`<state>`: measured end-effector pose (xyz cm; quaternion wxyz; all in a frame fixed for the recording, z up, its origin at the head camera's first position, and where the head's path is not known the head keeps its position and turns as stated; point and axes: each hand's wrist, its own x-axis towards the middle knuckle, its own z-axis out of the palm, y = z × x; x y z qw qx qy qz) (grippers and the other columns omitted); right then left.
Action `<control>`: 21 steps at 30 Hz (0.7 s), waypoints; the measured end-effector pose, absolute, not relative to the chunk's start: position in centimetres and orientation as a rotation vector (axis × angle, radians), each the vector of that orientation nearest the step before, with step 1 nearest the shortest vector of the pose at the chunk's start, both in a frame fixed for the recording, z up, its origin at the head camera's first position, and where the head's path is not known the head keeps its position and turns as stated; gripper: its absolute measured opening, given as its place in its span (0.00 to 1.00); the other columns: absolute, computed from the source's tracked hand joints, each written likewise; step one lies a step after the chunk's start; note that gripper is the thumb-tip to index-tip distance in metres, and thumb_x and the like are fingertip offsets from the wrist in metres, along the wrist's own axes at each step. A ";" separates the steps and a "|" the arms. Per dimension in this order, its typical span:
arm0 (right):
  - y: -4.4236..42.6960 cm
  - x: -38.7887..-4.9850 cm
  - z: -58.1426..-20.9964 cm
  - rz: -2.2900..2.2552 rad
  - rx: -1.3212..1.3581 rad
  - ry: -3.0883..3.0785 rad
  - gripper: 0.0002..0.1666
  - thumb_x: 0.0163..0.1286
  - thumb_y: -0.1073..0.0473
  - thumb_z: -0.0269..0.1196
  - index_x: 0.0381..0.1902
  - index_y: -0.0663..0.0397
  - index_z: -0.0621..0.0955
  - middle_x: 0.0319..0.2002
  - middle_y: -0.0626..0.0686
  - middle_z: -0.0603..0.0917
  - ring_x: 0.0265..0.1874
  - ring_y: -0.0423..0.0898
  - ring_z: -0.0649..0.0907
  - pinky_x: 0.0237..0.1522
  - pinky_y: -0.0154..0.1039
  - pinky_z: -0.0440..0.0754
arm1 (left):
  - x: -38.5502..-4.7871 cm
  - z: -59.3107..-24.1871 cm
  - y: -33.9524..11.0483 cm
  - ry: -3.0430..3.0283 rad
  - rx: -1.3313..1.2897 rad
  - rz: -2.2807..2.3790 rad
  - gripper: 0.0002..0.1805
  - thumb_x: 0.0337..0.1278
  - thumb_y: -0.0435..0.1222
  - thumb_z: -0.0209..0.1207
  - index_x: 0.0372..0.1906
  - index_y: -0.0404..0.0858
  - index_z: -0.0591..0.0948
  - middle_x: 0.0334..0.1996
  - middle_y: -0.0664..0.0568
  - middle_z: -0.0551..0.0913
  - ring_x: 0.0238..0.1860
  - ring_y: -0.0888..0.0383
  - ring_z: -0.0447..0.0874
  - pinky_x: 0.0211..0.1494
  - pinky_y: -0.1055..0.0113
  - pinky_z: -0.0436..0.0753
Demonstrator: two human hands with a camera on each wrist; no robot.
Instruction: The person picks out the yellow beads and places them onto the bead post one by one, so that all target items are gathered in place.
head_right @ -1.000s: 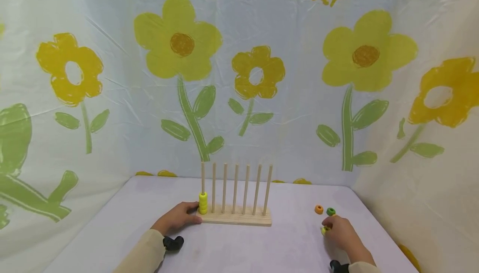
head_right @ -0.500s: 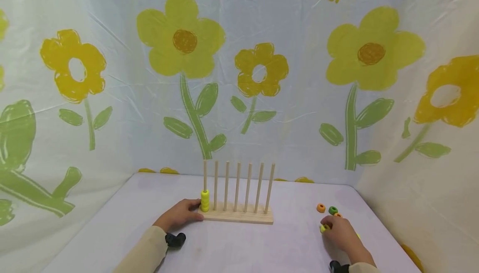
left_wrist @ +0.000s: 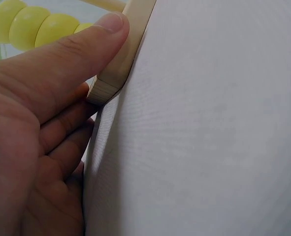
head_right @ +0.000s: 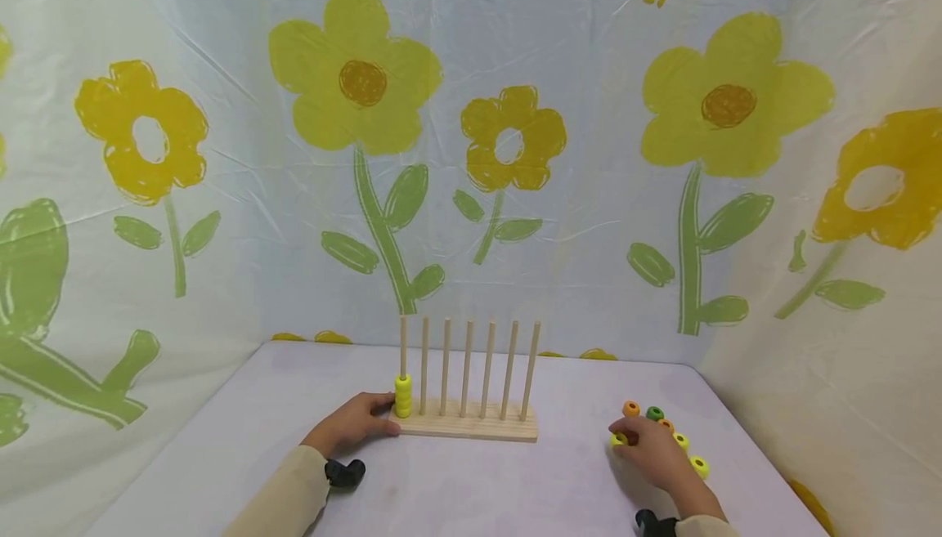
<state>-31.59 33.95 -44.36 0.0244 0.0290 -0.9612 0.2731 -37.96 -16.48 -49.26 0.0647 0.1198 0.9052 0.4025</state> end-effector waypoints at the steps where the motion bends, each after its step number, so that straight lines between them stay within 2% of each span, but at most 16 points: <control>1: 33.8 -31.6 -44.3 0.858 0.091 -2.967 0.17 0.57 0.62 0.71 0.45 0.58 0.84 0.43 0.53 0.86 0.41 0.46 0.83 0.41 0.43 0.85 | -37.9 -49.3 -16.5 2.732 0.368 1.214 0.46 0.41 0.58 0.71 0.67 0.44 0.73 0.68 0.43 0.71 0.71 0.38 0.62 0.70 0.37 0.61; 10: 31.9 -31.1 -43.0 0.986 0.211 -2.886 0.19 0.60 0.59 0.69 0.49 0.57 0.83 0.46 0.52 0.83 0.47 0.53 0.84 0.42 0.43 0.86 | -37.8 -49.2 -16.4 2.743 0.399 1.215 0.44 0.42 0.55 0.71 0.66 0.43 0.73 0.67 0.42 0.72 0.70 0.38 0.63 0.70 0.37 0.62; 21: 29.5 -31.0 -41.6 1.018 0.283 -2.842 0.18 0.62 0.59 0.68 0.50 0.51 0.83 0.51 0.53 0.83 0.50 0.54 0.83 0.45 0.46 0.86 | -37.9 -49.2 -16.4 2.737 0.369 1.221 0.44 0.41 0.56 0.72 0.66 0.44 0.74 0.67 0.43 0.72 0.71 0.38 0.63 0.70 0.37 0.62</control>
